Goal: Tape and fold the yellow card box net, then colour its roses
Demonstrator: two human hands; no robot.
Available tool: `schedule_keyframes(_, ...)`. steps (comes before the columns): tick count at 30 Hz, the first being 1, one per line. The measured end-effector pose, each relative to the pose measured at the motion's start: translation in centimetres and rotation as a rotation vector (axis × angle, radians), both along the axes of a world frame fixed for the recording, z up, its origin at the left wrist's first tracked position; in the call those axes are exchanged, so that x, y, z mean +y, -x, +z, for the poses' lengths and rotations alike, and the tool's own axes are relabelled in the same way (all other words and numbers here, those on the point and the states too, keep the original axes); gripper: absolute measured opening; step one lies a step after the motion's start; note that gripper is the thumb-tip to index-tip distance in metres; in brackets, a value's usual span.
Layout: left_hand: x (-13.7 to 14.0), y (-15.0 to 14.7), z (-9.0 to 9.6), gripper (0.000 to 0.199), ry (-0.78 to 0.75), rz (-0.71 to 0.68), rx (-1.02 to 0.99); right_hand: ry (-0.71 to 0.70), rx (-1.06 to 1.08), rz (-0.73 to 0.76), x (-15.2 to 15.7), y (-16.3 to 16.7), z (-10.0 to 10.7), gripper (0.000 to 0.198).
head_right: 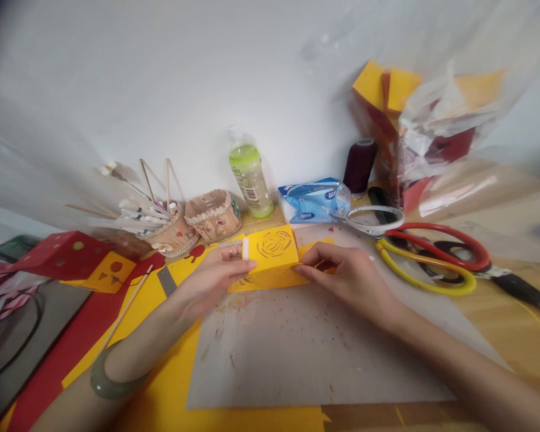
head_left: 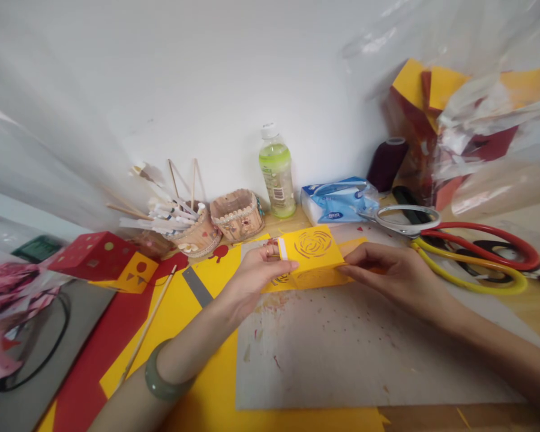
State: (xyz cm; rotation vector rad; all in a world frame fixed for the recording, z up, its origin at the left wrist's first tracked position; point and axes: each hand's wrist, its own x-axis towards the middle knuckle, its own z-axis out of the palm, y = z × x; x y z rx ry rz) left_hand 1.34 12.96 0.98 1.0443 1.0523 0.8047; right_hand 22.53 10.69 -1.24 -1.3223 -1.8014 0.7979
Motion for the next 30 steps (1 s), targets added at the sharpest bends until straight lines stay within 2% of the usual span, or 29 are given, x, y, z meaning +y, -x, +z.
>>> schedule_keyframes(4, -0.1, 0.0, 0.0, 0.025, -0.017, 0.021, -0.001, 0.023, 0.019, 0.004, 0.0, 0.1, 0.1, 0.031)
schedule_keyframes(7, -0.1, 0.0, 0.2, 0.025, -0.047, 0.028, -0.008, 0.091, 0.033, 0.033, -0.2, 0.2, 0.6, 0.03)
schedule_keyframes(14, -0.6, -0.1, 1.1, 0.03, -0.082, -0.018, -0.038, 0.229, 0.073, 0.26, -0.5, 0.0, 2.1, 0.029)
schedule_keyframes(18, -1.0, -0.2, 1.6, 0.03, -0.108, -0.01, -0.041, 0.312, 0.239, 0.366, -0.4, -0.5, 1.9, 0.029)
schedule_keyframes(20, -1.1, -0.2, 1.7, 0.03, -0.109, 0.017, -0.024, 0.349, 0.344, 0.339, -0.4, -0.5, 1.7, 0.028)
schedule_keyframes(22, -1.2, -0.1, 1.8, 0.031, -0.116, 0.022, -0.013, 0.387, 0.411, 0.252, -0.4, -0.2, 1.5, 0.026)
schedule_keyframes(25, -1.2, -0.1, 1.6, 0.029, -0.128, -0.011, -0.006, 0.44, 0.443, 0.127, -0.6, 0.5, 1.4, 0.023)
schedule_keyframes(30, -1.2, -0.2, 1.5, 0.027, -0.134, -0.038, -0.022, 0.503, 0.47, 0.07, -0.8, 1.0, 1.5, 0.031)
